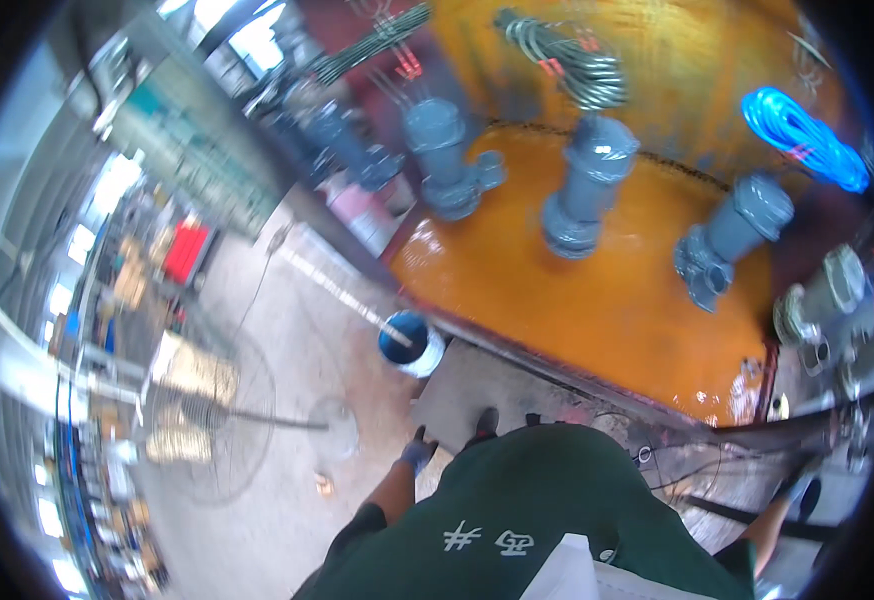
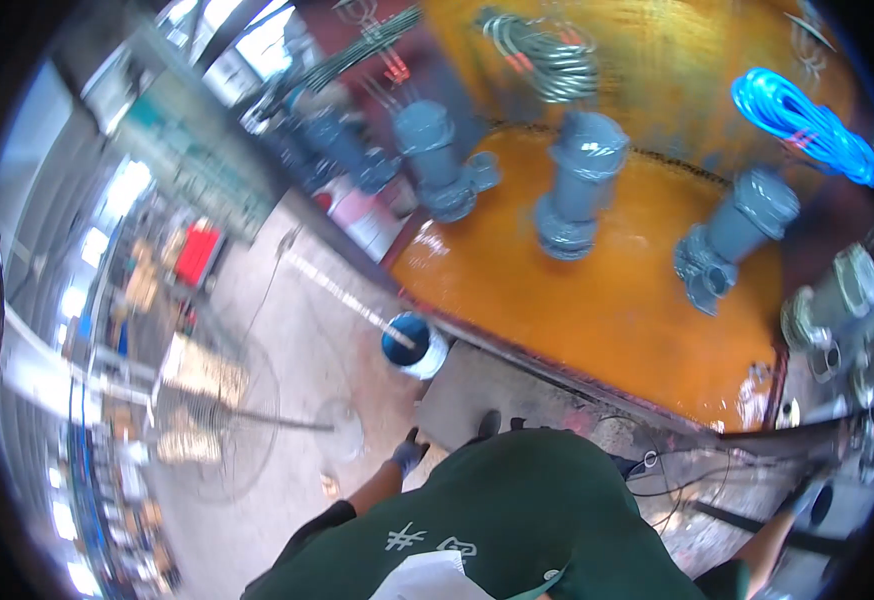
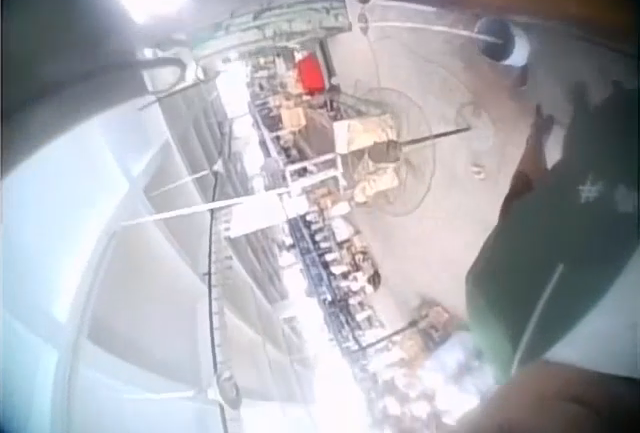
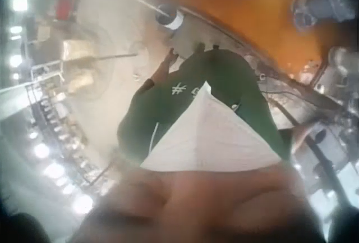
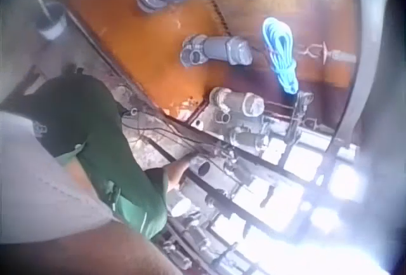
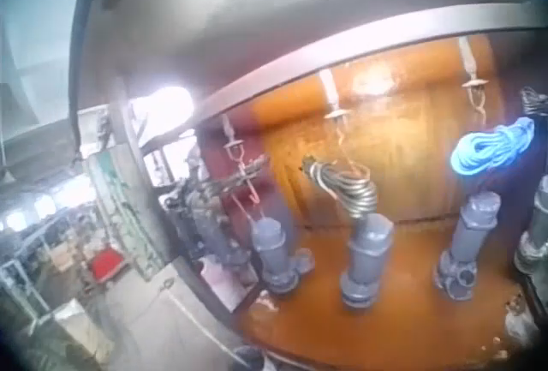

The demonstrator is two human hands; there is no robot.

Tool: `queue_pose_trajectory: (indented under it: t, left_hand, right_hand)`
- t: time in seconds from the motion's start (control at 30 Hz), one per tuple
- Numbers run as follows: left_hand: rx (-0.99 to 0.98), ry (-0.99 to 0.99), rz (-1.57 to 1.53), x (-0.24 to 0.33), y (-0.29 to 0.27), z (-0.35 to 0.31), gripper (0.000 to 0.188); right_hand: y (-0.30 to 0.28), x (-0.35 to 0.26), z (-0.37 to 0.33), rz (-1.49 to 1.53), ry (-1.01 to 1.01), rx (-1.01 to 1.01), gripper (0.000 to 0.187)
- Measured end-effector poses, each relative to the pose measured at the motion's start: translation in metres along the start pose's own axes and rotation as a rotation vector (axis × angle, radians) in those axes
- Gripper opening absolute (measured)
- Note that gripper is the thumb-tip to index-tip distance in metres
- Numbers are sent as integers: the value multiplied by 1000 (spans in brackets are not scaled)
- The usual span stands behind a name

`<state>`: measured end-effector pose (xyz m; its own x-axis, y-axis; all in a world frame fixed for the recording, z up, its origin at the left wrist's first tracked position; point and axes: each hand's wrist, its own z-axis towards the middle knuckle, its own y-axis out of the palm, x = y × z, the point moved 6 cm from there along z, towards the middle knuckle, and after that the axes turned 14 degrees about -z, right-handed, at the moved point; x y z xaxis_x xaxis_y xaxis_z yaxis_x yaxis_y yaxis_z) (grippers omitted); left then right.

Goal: The person uses a spray gun to apply a gray coating to industrial pumps hanging from hooks, and then uses a wooden pole to stir a liquid in a bucket and apply it to a metal surface.

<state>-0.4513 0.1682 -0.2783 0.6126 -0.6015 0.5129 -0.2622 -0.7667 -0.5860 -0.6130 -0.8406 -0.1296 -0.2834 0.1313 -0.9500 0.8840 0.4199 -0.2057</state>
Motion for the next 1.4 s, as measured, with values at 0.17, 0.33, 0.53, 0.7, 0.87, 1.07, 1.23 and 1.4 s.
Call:
queue_pose_trajectory:
  t: [0.17,0.33,0.53,0.7,0.87,1.07,1.23,1.4]
  left_hand:
    - [108,139,-276,-31,-11,7,45]
    - [28,-35,-176,-73,-38,57,35]
    - [96,-27,-115,-134,-125,163,36]
    - [134,13,-146,-100,-211,260,44]
    - [321,104,-344,-104,-301,309,75]
    - [405,30,-747,-90,-374,366,74]
    - [450,3,-904,-94,-397,457,64]
    - [565,51,-795,-111,-476,547,67]
  right_hand:
    - [143,137,-150,-272,257,-328,27]
    - [213,202,-302,-479,364,-564,27]
    - [301,185,-395,-644,311,-669,28]
    - [416,135,-427,-674,2,-740,29]
    - [717,-87,-580,-620,-867,-1101,40]
    - [855,-364,-859,-52,-1545,-937,80]
    - [891,-440,-966,228,-1816,-587,82]
    - [931,-428,-1002,335,-1834,-560,81]
